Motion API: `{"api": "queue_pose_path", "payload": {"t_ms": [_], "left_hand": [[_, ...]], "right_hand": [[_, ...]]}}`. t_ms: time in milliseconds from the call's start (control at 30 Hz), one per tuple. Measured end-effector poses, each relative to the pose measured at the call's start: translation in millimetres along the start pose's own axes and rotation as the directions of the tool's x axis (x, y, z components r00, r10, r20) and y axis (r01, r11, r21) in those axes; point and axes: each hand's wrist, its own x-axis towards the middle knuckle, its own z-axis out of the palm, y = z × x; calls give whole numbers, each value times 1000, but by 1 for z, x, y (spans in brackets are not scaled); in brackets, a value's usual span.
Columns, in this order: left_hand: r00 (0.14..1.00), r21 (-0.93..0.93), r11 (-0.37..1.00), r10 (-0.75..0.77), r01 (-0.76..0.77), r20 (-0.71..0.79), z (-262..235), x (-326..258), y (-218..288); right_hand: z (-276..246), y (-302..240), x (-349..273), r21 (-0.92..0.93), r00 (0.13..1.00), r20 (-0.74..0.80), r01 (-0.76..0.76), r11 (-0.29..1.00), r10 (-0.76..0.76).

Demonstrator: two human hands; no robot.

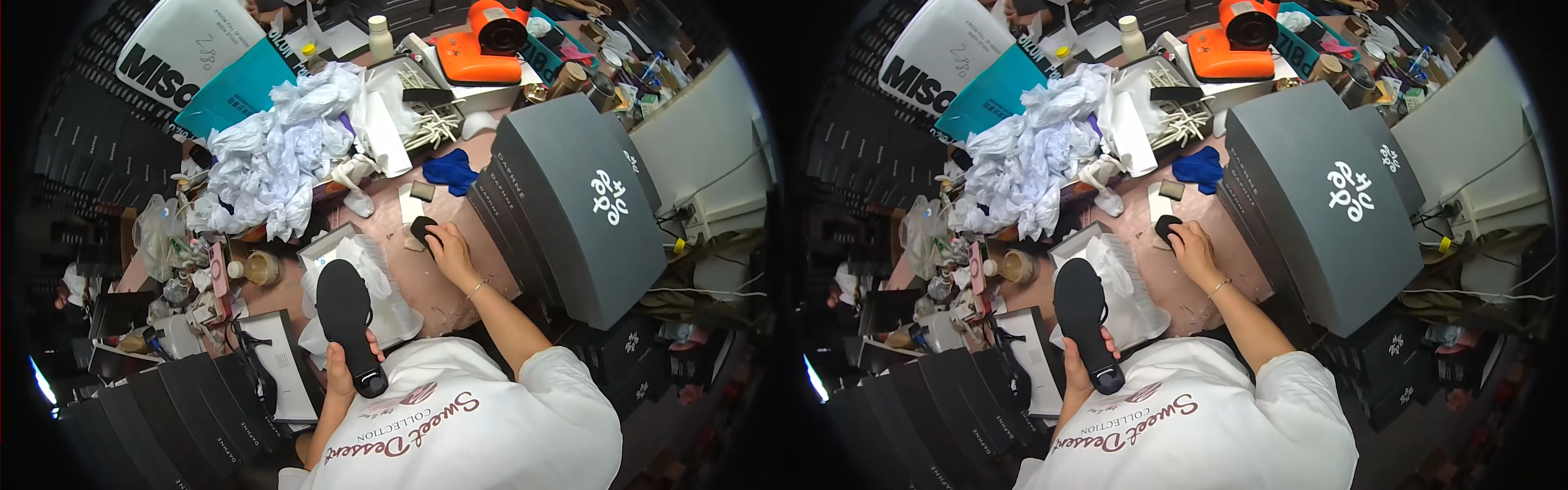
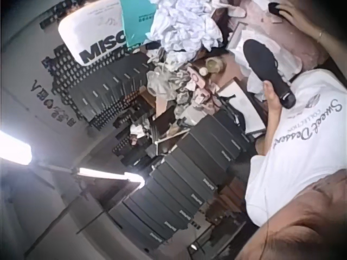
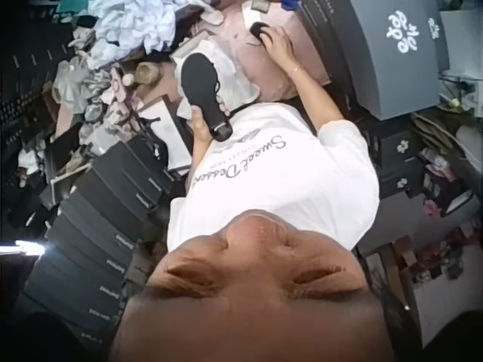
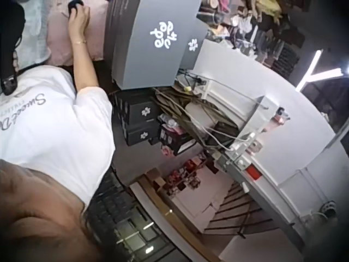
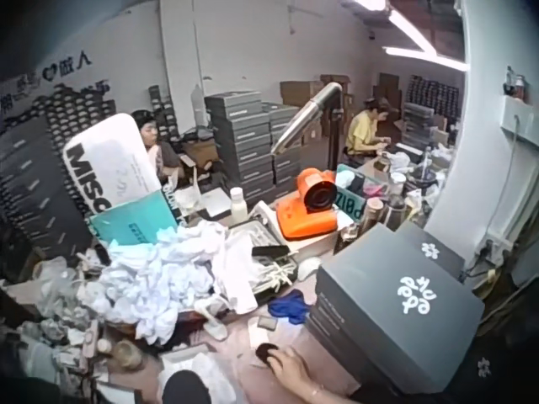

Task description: Clean and pack black high-heeled shoes into a shoe box with tissue paper.

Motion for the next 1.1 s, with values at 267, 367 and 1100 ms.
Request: {"api": "queue_pose_path", "payload": {"t_ms": [267, 367, 1100], "left_hand": [[970, 77, 993, 100, -85, -222, -25, 0, 7], [961, 74, 997, 41, -21, -275, -28, 5, 3], [940, 142, 970, -147, 197, -307, -111, 69, -110]], "right_hand": [[12, -23, 57, 129, 993, 59, 93, 987, -102], [19, -56, 103, 320, 982, 161, 46, 946, -103], [164, -299, 127, 465, 445, 638, 428, 775, -629]]}}
